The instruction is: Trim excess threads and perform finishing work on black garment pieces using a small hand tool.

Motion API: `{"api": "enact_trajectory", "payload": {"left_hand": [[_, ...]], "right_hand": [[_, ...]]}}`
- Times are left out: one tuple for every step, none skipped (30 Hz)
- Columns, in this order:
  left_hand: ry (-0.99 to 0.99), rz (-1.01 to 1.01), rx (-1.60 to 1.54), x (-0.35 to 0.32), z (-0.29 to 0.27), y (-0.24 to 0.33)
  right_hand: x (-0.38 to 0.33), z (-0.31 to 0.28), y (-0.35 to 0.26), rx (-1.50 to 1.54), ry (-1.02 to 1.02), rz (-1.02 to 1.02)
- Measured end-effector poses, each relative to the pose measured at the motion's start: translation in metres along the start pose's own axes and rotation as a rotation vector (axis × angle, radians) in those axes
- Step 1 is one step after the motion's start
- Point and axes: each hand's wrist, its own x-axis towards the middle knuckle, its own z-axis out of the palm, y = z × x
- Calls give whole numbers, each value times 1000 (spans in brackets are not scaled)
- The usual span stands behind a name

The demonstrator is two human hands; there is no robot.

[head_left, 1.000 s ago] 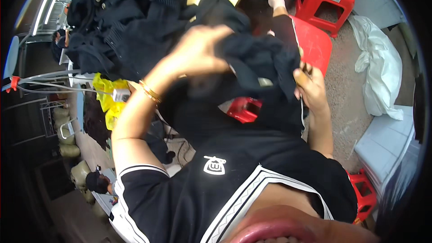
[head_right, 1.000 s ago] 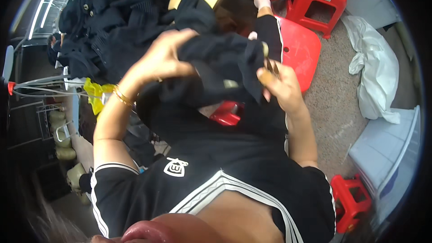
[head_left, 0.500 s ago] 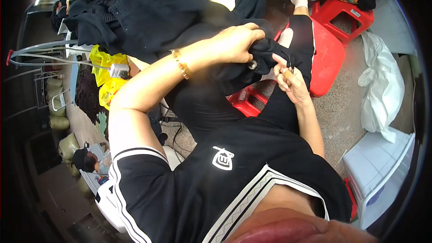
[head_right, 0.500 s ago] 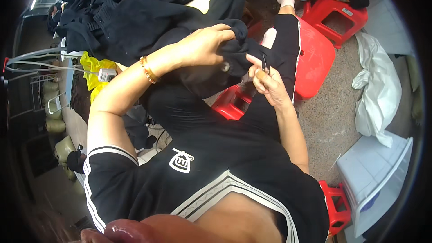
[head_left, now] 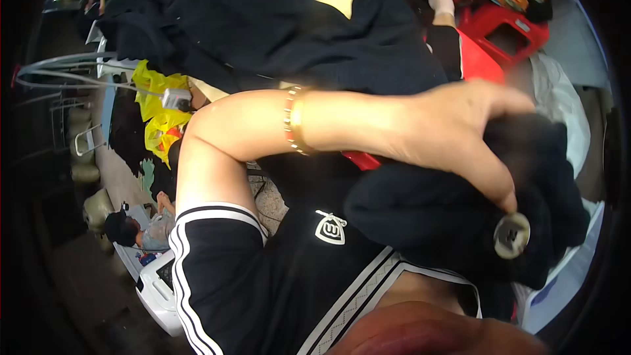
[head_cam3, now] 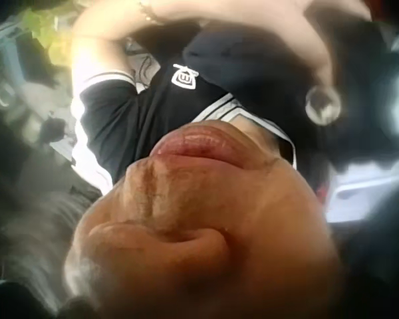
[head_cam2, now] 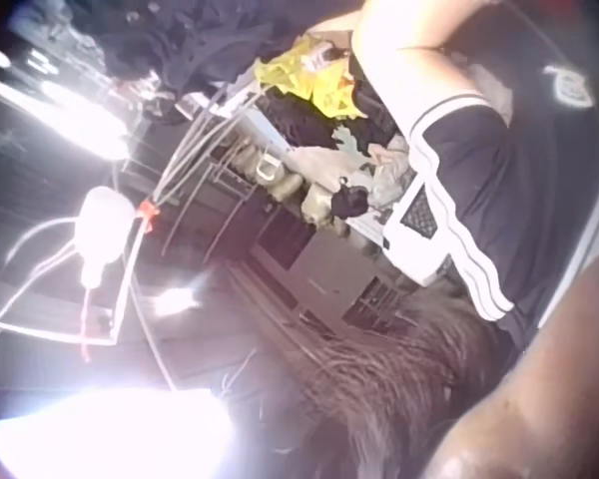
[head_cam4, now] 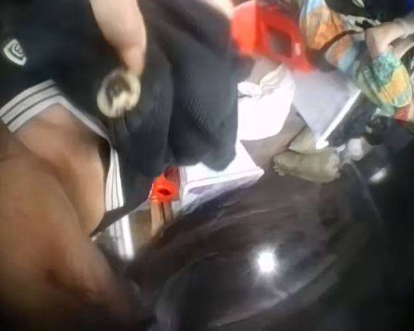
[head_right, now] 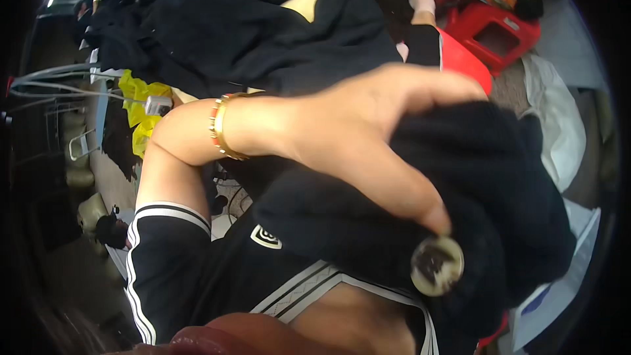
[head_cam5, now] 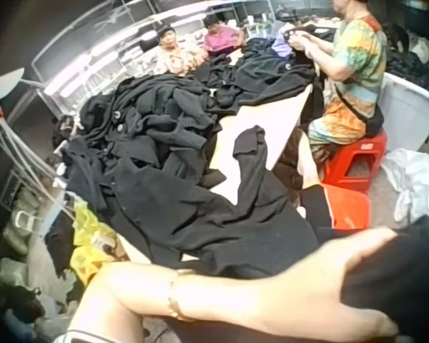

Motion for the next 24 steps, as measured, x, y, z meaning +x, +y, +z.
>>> {"api": "enact_trajectory", "payload": {"left_hand": [[-55, 0, -39, 6, 8, -10], [-93, -6, -66, 9, 15, -21], [-139, 4, -8, 9, 18, -28], [-181, 13, 51, 8, 17, -34], [-198, 49, 151, 7, 10, -41], [-192, 77, 344, 6, 6, -38], [-185, 109, 537, 3, -5, -30], [-215, 229, 790, 4, -31, -25], [-202, 304, 1055, 1, -57, -12], [-81, 233, 1270, -6, -80, -5], [42, 131, 1524, -16, -103, 1], [121, -67, 1761, -28, -134, -9], [106, -329, 1934, -46, -168, -29], [65, -491, 1865, -58, -180, -42], [49, -393, 1939, -58, -181, -52], [54, -339, 1831, -55, -173, -56], [29, -373, 1807, -56, -168, -53], [-8, -564, 1773, -53, -157, -50], [56, -607, 1675, -53, -149, -45], [115, -520, 1575, -55, -148, -42], [129, -446, 1445, -53, -146, -33], [143, -374, 1312, -50, -142, -24], [230, -489, 1077, -37, -120, -6], [226, -473, 1072, -26, -114, 5]], "right_hand": [[-9, 0, -6, -35, 40, -2], [-13, 2, -5, -56, 50, 11], [-12, 8, -2, -75, 45, 29], [-10, 15, 2, -88, 37, 52], [-11, 20, 5, -106, 38, 70], [-18, 23, 3, -121, 45, 67], [-24, 26, 2, -135, 49, 64], [-31, 30, -2, -160, 63, 59], [-31, 35, 2, -167, 55, 79], [-32, 40, 4, -176, 45, 92], [-31, 47, 7, -180, 27, 107], [-32, 52, 12, -186, 20, 123], [-34, 57, 15, -200, 12, 132], [-35, 57, 18, -206, 10, 146], [-38, 55, 21, -219, 28, 154], [-44, 54, 25, -224, 46, 168], [-45, 54, 28, -219, 62, 173], [-49, 51, 31, -218, 70, 175], [-53, 49, 32, -218, 82, 179], [-57, 46, 32, -214, 94, 184], [-57, 43, 34, -213, 108, 190], [-56, 38, 34, -208, 123, 194], [-58, 32, 30, -212, 156, 186], [-59, 27, 24, -222, 190, 176]]}}
